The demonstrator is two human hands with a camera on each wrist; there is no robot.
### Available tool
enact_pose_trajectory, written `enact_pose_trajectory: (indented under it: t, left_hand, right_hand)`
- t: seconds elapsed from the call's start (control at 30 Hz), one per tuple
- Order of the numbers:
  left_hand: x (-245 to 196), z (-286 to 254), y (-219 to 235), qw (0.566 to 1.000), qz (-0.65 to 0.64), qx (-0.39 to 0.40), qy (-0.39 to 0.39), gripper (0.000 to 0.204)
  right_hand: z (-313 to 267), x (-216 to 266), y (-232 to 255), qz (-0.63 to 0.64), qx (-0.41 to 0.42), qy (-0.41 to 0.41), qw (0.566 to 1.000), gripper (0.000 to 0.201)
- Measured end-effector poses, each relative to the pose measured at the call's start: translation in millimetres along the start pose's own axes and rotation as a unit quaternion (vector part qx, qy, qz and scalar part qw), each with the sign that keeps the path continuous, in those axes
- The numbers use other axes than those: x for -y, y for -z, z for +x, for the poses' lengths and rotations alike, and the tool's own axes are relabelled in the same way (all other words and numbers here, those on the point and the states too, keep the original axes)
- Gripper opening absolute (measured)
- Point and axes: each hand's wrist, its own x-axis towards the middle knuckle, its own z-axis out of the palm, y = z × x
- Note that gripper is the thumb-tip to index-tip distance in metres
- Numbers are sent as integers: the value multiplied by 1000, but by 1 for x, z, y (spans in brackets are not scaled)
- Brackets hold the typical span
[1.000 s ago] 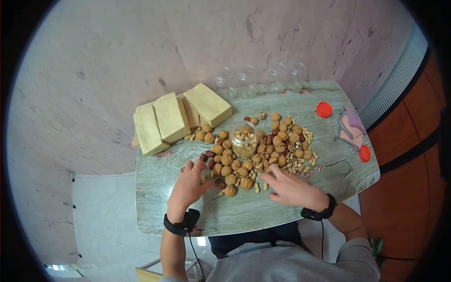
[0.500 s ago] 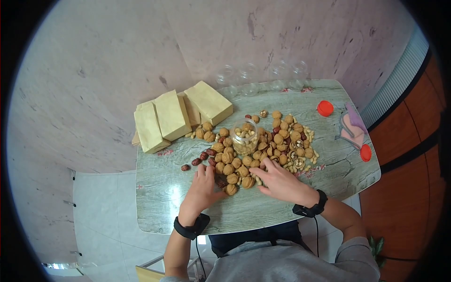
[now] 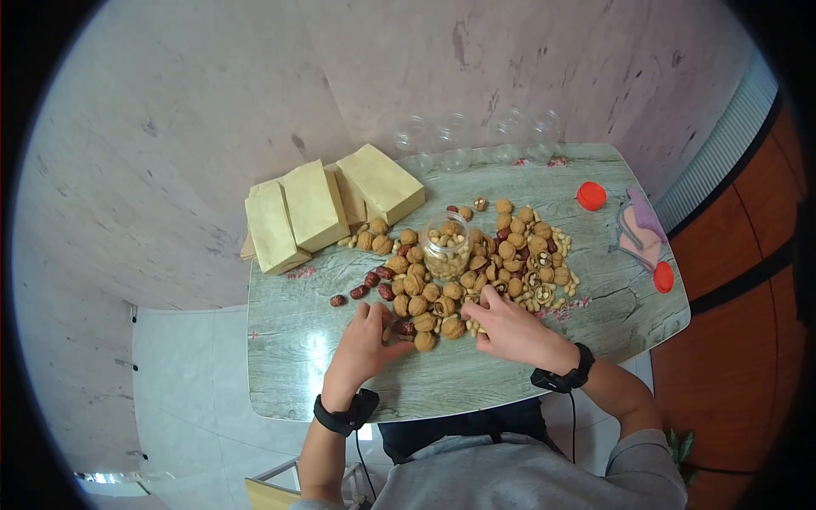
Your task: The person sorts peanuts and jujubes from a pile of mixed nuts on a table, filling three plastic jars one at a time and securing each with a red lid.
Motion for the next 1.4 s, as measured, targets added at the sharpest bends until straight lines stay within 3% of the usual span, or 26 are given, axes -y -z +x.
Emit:
enact_pose_trajectory:
  t: [0.17, 0.33, 0.6, 0.77, 0.97, 1.07, 1.13, 1.23, 1.33, 1.4]
  left_hand:
    - [6, -1, -15, 998, 44, -43, 15, 49]
    - [10, -1, -18, 998, 45, -52, 12, 31]
    - [18, -3, -17, 998, 20, -57, 5, 25]
    - [17, -5, -15, 997, 14, -72, -11, 23]
    - [-24, 6, 35, 994, 20, -109, 2, 23]
    - [-57, 29, 57, 989, 9, -135, -62, 24]
    - [-77, 50, 63, 984, -10, -119, -132, 26]
    - [-100, 82, 68, 982, -7, -68, -175, 28]
    - [-107, 111, 61, 982, -80, -11, -171, 27]
    - [-104, 120, 57, 983, -57, -13, -173, 27]
  right_hand:
    - [0, -4, -3, 9, 23, -6, 1000, 31]
    - [-4, -7, 0, 26, 28, -6, 999, 28]
    - [-11, 5, 1, 14, 15, -10, 1000, 44]
    - [-7, 0, -4, 2, 20, 3, 1000, 44]
    - [-3, -7, -3, 35, 51, 11, 998, 32]
    - [-3, -7, -6, 42, 46, 5, 998, 26]
    - [-4, -9, -9, 33, 48, -5, 998, 25]
    - [-5, -14, -14, 11, 24, 25, 999, 32]
    - [-5, -12, -13, 27, 30, 9, 999, 31]
    - [-6, -10, -11, 53, 30, -15, 998, 25]
